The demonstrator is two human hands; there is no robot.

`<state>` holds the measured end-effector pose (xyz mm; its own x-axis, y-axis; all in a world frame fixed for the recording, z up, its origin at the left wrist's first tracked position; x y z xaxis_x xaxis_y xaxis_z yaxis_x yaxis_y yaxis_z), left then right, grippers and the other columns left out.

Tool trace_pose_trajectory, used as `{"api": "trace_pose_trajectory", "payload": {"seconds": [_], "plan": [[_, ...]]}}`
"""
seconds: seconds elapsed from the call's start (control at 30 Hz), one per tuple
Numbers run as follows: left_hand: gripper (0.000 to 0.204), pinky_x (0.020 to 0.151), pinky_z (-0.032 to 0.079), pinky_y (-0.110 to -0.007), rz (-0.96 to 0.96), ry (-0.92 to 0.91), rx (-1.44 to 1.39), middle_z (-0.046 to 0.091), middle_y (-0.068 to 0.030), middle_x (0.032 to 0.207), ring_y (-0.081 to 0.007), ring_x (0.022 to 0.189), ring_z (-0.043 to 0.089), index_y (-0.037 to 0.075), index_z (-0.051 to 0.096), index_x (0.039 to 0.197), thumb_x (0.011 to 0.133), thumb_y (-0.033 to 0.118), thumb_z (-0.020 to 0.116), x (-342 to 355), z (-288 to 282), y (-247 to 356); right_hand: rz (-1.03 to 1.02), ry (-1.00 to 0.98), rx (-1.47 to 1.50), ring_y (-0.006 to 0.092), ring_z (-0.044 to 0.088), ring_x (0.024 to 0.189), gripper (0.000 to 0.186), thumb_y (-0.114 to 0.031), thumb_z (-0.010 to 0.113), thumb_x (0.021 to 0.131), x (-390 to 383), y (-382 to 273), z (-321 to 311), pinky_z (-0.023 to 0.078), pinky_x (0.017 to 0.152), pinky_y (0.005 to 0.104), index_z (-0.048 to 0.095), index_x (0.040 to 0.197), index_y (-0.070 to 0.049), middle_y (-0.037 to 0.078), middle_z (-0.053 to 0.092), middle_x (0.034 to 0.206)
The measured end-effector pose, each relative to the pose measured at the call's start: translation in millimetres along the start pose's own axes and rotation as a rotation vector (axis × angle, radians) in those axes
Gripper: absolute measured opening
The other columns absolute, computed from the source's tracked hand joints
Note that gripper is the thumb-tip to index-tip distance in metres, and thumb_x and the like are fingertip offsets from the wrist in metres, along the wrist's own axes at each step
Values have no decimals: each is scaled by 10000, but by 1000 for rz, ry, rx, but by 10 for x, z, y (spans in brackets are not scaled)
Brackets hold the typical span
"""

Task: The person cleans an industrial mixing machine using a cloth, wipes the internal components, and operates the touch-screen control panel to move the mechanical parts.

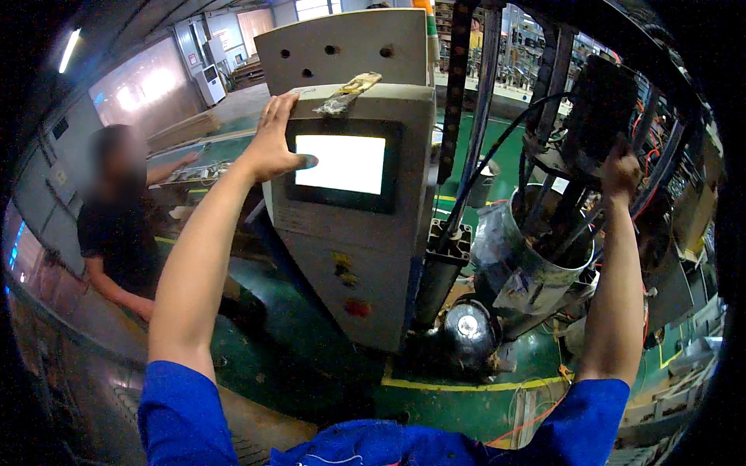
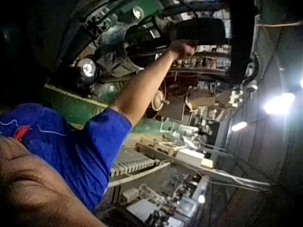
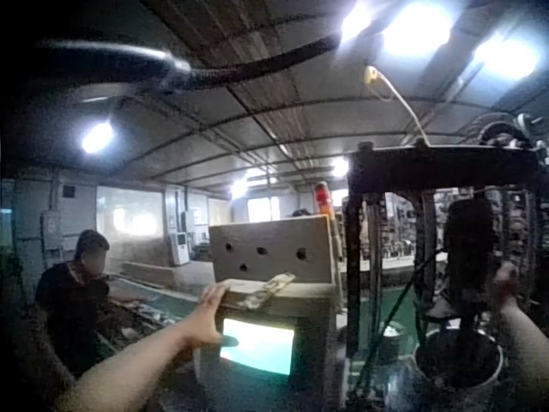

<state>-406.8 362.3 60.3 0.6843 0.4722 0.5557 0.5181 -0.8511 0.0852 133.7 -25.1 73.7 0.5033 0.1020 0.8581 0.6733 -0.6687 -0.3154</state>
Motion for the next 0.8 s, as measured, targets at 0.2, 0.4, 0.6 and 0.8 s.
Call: {"api": "trace_pose_trajectory", "payload": {"seconds": [0.2, 0.4, 0.6, 0.8], "plan": [[1266, 1238, 184, -499, 49, -3, -89, 166, -233, 1658, -401, 1538, 154, 116, 169, 1616, 587, 453, 825, 23, 138, -385, -104, 103, 2, 452, 659, 843, 565, -526, 460, 1020, 53, 43, 108, 509, 732, 531, 719, 854, -52, 251, 686, 827], [1181, 1247, 191, -486, 0, 8, -65, 187, -196, 1660, -380, 1543, 151, 196, 209, 1612, 618, 335, 831, 95, 138, -319, 168, 25, 71, 479, 665, 985, 606, -576, 406, 1012, -66, -149, -297, 521, 872, 538, 733, 950, -70, 267, 711, 942], [1170, 1247, 194, -484, 18, 18, -72, 184, -183, 1664, -371, 1544, 154, 207, 209, 1615, 626, 307, 827, 96, 121, -304, 214, 0, 171, 498, 652, 1008, 654, -606, 378, 1009, -94, -206, -354, 514, 897, 544, 729, 967, -56, 277, 706, 980], [1178, 1247, 196, -484, 56, 45, -24, 183, -181, 1665, -370, 1544, 156, 216, 210, 1616, 621, 352, 826, 84, 94, -356, 164, -29, 109, 495, 662, 1012, 722, -561, 249, 1048, -93, -287, -353, 534, 911, 549, 705, 991, -4, 303, 696, 1024]]}}
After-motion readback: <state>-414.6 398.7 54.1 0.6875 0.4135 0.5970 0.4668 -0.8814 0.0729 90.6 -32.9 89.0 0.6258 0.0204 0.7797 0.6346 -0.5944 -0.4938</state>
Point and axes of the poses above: each hand's wrist, its own x-axis towards the middle knuckle, its own z-axis out of the palm, y = z × x, the point moved 8 cm from there along x, towards the middle knuckle
